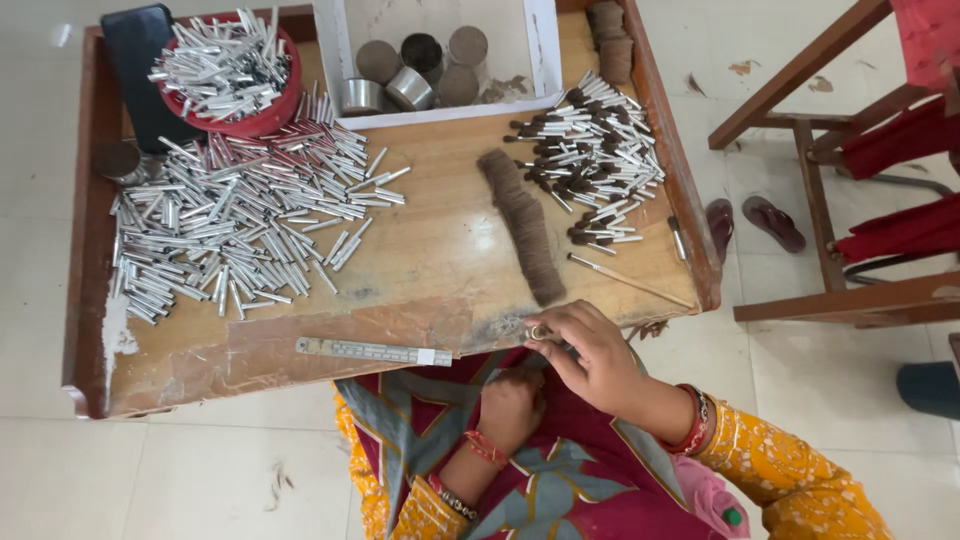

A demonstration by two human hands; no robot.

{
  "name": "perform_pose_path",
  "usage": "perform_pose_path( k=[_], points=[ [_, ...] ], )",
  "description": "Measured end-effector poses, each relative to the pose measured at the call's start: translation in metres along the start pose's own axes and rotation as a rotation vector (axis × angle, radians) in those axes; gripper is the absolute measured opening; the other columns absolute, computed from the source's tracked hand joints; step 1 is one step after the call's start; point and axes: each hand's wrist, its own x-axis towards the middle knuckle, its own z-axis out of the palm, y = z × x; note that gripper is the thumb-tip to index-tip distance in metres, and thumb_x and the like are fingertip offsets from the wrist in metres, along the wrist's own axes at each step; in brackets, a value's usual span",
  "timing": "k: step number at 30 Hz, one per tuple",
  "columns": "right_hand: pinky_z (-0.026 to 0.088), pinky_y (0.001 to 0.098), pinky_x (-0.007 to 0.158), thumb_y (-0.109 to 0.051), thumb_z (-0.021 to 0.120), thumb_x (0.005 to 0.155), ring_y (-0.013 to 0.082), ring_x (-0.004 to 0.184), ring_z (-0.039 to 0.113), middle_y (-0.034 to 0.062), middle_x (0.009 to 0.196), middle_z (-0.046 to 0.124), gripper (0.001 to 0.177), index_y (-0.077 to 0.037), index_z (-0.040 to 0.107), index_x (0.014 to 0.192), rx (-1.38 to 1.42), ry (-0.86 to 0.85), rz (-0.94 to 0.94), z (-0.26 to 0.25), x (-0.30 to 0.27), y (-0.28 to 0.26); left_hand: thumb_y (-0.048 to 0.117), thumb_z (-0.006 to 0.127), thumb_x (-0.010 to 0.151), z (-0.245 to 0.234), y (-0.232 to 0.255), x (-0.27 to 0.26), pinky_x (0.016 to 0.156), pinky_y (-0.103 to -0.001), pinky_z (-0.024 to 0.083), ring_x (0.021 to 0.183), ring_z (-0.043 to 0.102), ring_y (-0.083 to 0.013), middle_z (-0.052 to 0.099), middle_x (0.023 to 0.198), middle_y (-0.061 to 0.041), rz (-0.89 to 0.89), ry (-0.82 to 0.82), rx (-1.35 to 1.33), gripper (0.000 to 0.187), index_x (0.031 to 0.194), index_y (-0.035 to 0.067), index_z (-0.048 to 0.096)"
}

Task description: The recorder is assembling small industrial brushes by inserting bristles into metal ferrules/tubes at a workbench.

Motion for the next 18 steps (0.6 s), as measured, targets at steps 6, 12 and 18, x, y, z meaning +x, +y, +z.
perform_pose_path(
  k=[6,12,18],
  points=[
    [0.050,0.0416,0.082,-0.010,0.075,0.086,0.0325,0.095,0.064,0.0118,0.101,0.070,0.025,-0.004,0.071,0.110,-0.030,-0.031,0.058,0.001,0.001,0.000,0.010,0.071,0.082,-0.142,0.081,-0.001,0.067,-0.044,0.052,0.077,0.064,-0.0328,0.064,0.085,-0.013,0.214,0.089,-0.130,0.011,0.090,0.005,0.067],
    [0.051,0.0402,0.077,-0.012,0.077,0.082,0.0316,0.091,0.065,0.0113,0.098,0.071,0.019,-0.004,0.072,0.098,-0.063,0.048,0.086,0.016,-0.012,0.016,0.006,0.066,0.081,-0.229,0.067,0.018,0.069,-0.042,0.052,0.083,0.061,-0.0300,0.061,0.091,-0.010,0.204,0.478,0.254,0.022,0.103,0.004,0.066],
    [0.051,0.0409,0.078,-0.018,0.075,0.084,0.0306,0.092,0.065,0.0085,0.099,0.070,0.020,-0.006,0.073,0.100,-0.122,0.049,0.096,0.021,-0.011,0.009,0.008,0.062,0.079,-0.224,-0.010,0.036,0.078,-0.042,0.053,0.092,0.061,-0.0291,0.060,0.094,-0.010,0.100,0.485,0.504,0.019,0.098,0.006,0.060]
  ],
)
